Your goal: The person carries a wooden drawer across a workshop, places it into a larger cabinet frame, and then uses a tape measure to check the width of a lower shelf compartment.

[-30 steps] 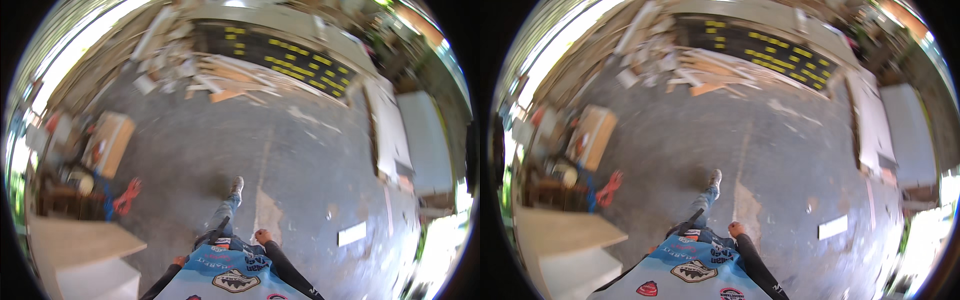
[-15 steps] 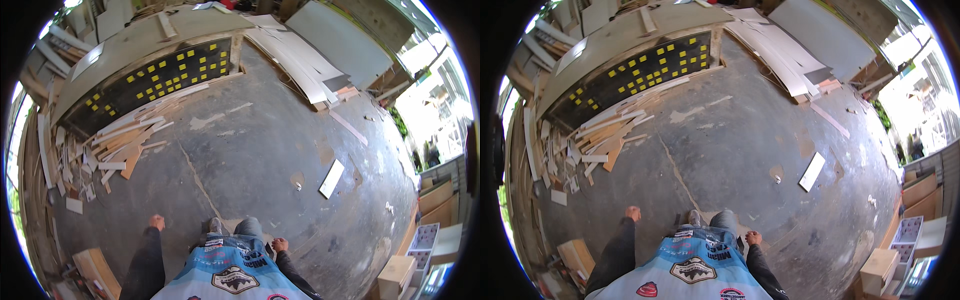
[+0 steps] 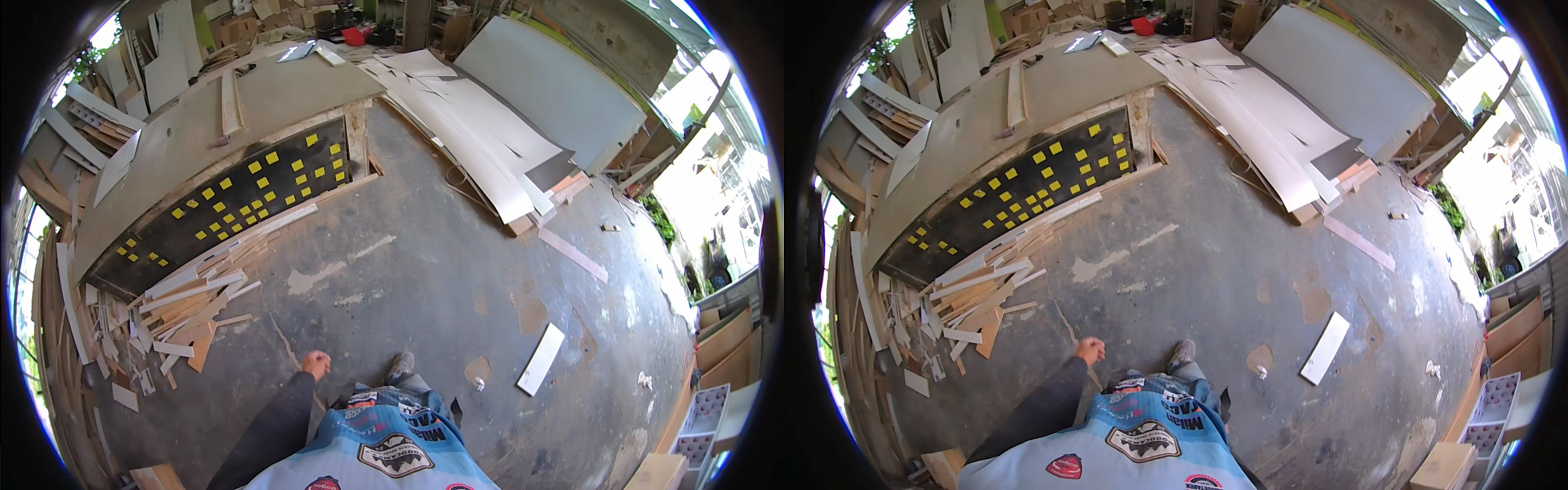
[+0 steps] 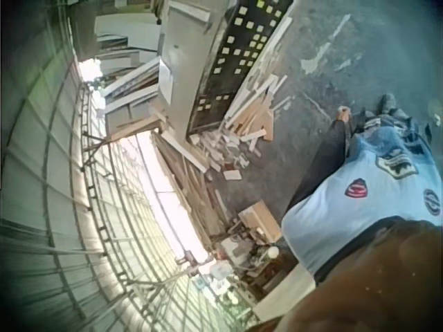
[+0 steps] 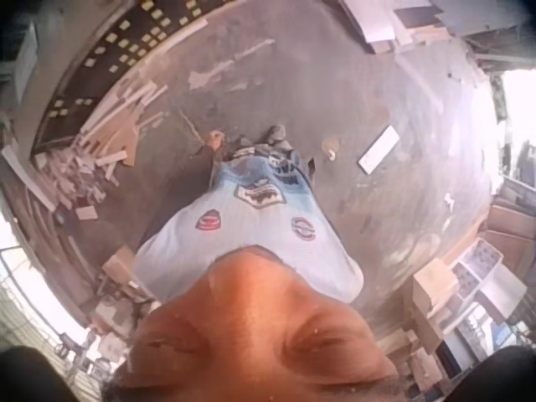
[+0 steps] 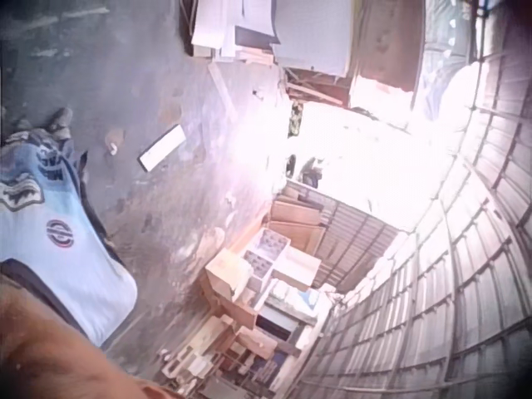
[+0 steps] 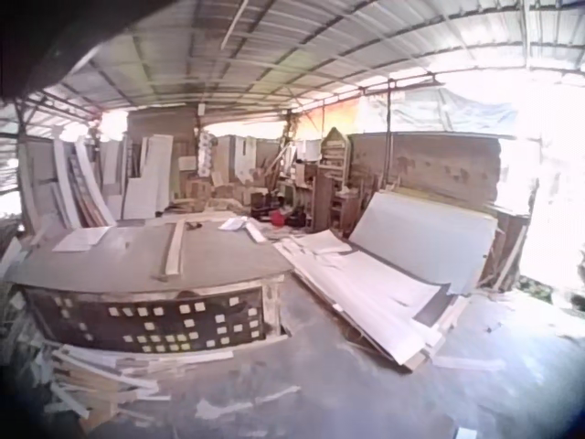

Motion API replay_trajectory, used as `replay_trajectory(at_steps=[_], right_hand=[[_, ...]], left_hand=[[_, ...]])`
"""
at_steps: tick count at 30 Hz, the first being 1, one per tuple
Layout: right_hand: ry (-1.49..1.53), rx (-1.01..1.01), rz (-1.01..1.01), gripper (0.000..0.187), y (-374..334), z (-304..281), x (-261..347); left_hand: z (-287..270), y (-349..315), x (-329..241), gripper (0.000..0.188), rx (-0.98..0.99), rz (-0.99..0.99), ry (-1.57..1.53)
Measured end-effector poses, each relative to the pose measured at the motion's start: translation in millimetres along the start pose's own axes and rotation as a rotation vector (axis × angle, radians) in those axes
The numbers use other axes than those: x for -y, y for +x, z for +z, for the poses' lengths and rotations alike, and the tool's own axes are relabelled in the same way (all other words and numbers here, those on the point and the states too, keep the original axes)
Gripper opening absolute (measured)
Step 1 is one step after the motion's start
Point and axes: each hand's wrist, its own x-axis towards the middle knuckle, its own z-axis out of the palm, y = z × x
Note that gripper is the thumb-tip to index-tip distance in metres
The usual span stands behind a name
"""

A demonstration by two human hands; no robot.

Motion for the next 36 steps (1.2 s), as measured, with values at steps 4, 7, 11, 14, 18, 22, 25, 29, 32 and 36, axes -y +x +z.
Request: replay_trajectory(at_steps=[4,7,11,14,18,22,25,29,32,36], right_hand=[[-0.042,-0.223,-0.177,0.037,137,-137,113],[0.138,-0.396,-0.397,0.024,209,-262,240],[0.467,-0.392,-0.653,0.020,289,-360,410],[0.339,-0.344,-0.662,0.019,364,-349,466],[0.045,-0.022,-0.663,0.026,435,-315,467],[0.329,0.436,-0.338,0.036,476,-333,469],[0.584,0.487,-0.358,0.042,517,-356,498],[0.343,0.485,-0.520,0.045,563,-396,560],[0.289,0.459,-0.519,0.047,610,-416,598],[0.389,0.460,-0.496,0.045,680,-455,674]], left_hand=[[35,-10,10,0.022,-0.069,0.120,0.538],[50,19,-11,0.023,-0.185,0.235,0.564],[85,103,-120,0.019,-0.175,-0.028,0.112],[99,207,-175,0.018,-0.177,0.054,0.014],[123,336,-292,0.019,-0.157,0.076,0.082],[142,446,-405,0.028,-0.281,0.340,0.370],[150,490,-493,0.028,-0.137,0.367,0.271],[177,532,-540,0.026,-0.127,0.335,0.131],[207,554,-594,0.022,-0.049,0.440,0.163],[228,615,-637,0.014,-0.036,0.553,0.172]])
